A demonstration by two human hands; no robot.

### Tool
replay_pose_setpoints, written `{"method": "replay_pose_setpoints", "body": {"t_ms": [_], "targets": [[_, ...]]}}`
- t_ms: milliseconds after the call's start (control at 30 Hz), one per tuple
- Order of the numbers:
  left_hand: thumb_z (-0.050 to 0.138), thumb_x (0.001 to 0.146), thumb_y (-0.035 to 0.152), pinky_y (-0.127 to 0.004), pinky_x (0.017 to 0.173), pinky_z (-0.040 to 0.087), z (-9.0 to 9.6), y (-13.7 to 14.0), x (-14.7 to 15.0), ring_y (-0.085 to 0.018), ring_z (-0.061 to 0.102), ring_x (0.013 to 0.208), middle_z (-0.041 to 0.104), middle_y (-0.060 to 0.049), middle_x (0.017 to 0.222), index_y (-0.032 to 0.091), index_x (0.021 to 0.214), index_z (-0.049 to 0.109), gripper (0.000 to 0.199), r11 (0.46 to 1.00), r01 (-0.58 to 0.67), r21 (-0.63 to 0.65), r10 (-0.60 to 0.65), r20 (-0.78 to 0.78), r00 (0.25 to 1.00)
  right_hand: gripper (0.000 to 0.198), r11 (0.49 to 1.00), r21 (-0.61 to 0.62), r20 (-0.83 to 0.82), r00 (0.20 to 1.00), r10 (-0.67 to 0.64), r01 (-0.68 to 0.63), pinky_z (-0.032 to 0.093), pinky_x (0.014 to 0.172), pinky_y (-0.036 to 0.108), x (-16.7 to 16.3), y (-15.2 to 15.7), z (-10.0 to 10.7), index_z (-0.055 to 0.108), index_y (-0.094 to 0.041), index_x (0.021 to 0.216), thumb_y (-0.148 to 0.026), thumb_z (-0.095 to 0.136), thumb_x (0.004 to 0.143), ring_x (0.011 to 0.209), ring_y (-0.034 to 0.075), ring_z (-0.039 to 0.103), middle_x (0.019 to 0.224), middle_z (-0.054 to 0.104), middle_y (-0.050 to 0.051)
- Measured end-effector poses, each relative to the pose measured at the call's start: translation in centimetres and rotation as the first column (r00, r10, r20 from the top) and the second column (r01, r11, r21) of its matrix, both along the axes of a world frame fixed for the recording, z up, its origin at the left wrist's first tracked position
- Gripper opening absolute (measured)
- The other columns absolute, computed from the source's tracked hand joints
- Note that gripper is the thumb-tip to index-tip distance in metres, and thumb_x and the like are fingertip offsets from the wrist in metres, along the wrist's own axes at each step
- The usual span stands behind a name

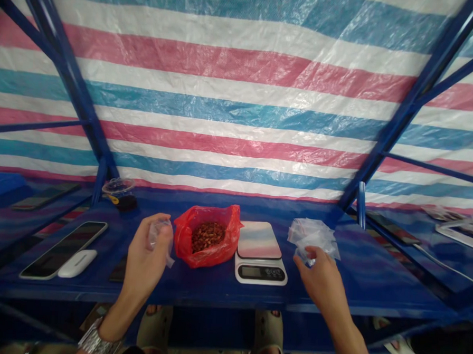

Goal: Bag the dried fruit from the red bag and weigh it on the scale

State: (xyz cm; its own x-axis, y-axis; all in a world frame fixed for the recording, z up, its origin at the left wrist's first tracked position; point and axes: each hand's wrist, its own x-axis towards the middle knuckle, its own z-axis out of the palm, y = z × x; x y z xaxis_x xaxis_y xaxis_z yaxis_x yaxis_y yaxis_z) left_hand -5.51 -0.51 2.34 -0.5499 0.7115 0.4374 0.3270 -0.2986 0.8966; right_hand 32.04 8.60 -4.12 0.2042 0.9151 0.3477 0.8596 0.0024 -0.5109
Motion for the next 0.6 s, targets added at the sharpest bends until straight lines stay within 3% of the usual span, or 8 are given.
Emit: {"method": "replay_pose_setpoints", "body": {"t_ms": [100,200,267,333,367,433,533,600], "targets": [[0.069,0.087,0.051,-0.029,0.068,0.054,0.2,-0.3,0.6,-0.021,0.07,0.075,0.073,-0.001,0.09,0.026,0.109,0.065,0.034,0.992,-0.052,-0.115,0.026,-0.22,0.975,0.048,0.999,0.043,-0.201,0.98,0.011,-0.002,0.058,0.082,0.051,-1.4,-0.2,1.2,0.068,-0.019,0.105,-0.056,0.066,0.074,0.09,0.036,0.073,0.102,0.075,0.016],[0.071,0.087,0.047,-0.032,0.071,0.053,0.1,-0.4,1.4,-0.026,0.074,0.085,0.077,-0.003,0.097,0.028,0.108,0.066,0.029,0.97,-0.108,-0.218,0.004,-0.43,0.903,0.05,0.961,0.254,-0.382,0.901,0.204,-0.11,0.06,0.086,0.047,-5.3,-1.3,4.0,0.063,-0.021,0.117,-0.053,0.07,0.079,0.098,0.032,0.074,0.108,0.075,0.014],[0.069,0.089,0.044,-0.033,0.073,0.053,-0.3,-0.3,1.8,-0.027,0.075,0.089,0.077,-0.004,0.106,0.028,0.111,0.065,0.028,0.961,-0.106,-0.255,-0.037,-0.497,0.867,0.045,0.875,0.375,-0.324,0.84,0.435,-0.308,0.059,0.093,0.045,-9.2,-1.9,6.2,0.061,-0.022,0.122,-0.046,0.069,0.085,0.104,0.029,0.073,0.116,0.074,0.014],[0.069,0.09,0.043,-0.035,0.077,0.053,-0.8,-0.1,2.1,-0.027,0.074,0.092,0.076,-0.006,0.111,0.027,0.117,0.062,0.031,0.958,-0.099,-0.269,-0.059,-0.524,0.85,0.043,0.788,0.368,-0.153,0.804,0.575,-0.494,0.059,0.095,0.042,-13.4,-2.0,8.4,0.058,-0.022,0.132,-0.033,0.065,0.09,0.107,0.026,0.072,0.124,0.072,0.013],[0.07,0.09,0.041,-0.036,0.079,0.053,-1.2,0.0,2.2,-0.028,0.074,0.095,0.076,-0.007,0.113,0.026,0.119,0.061,0.034,0.959,-0.099,-0.267,-0.061,-0.531,0.845,0.045,0.742,0.328,-0.043,0.776,0.63,-0.584,0.058,0.097,0.041,-15.3,-1.9,9.4,0.056,-0.022,0.135,-0.024,0.062,0.091,0.11,0.025,0.071,0.128,0.07,0.012],[0.071,0.089,0.035,-0.038,0.083,0.053,-1.8,0.3,2.3,-0.029,0.072,0.101,0.075,-0.008,0.114,0.025,0.119,0.06,0.034,0.961,-0.104,-0.257,-0.057,-0.55,0.834,0.048,0.682,0.138,0.212,0.694,0.688,-0.718,0.053,0.103,0.042,-18.4,-1.2,10.9,0.059,-0.021,0.135,-0.009,0.057,0.089,0.119,0.027,0.068,0.132,0.069,0.012],[0.071,0.088,0.028,-0.04,0.085,0.052,-2.8,0.5,2.3,-0.031,0.067,0.106,0.071,-0.008,0.114,0.024,0.115,0.061,0.03,0.956,-0.104,-0.274,-0.07,-0.559,0.826,0.046,0.684,-0.167,0.457,0.559,0.692,-0.71,0.049,0.103,0.043,-20.4,0.2,11.7,0.066,-0.017,0.123,0.003,0.051,0.085,0.113,0.029,0.071,0.117,0.075,0.015],[0.07,0.088,0.029,-0.04,0.085,0.051,-3.4,0.7,2.4,-0.031,0.064,0.107,0.069,-0.008,0.116,0.024,0.115,0.061,0.029,0.942,-0.079,-0.326,-0.103,-0.506,0.856,0.044,0.696,-0.282,0.495,0.521,0.695,-0.66,0.049,0.1,0.043,-20.5,0.9,11.2,0.068,-0.015,0.12,0.004,0.05,0.085,0.11,0.03,0.072,0.112,0.076,0.016]]}}
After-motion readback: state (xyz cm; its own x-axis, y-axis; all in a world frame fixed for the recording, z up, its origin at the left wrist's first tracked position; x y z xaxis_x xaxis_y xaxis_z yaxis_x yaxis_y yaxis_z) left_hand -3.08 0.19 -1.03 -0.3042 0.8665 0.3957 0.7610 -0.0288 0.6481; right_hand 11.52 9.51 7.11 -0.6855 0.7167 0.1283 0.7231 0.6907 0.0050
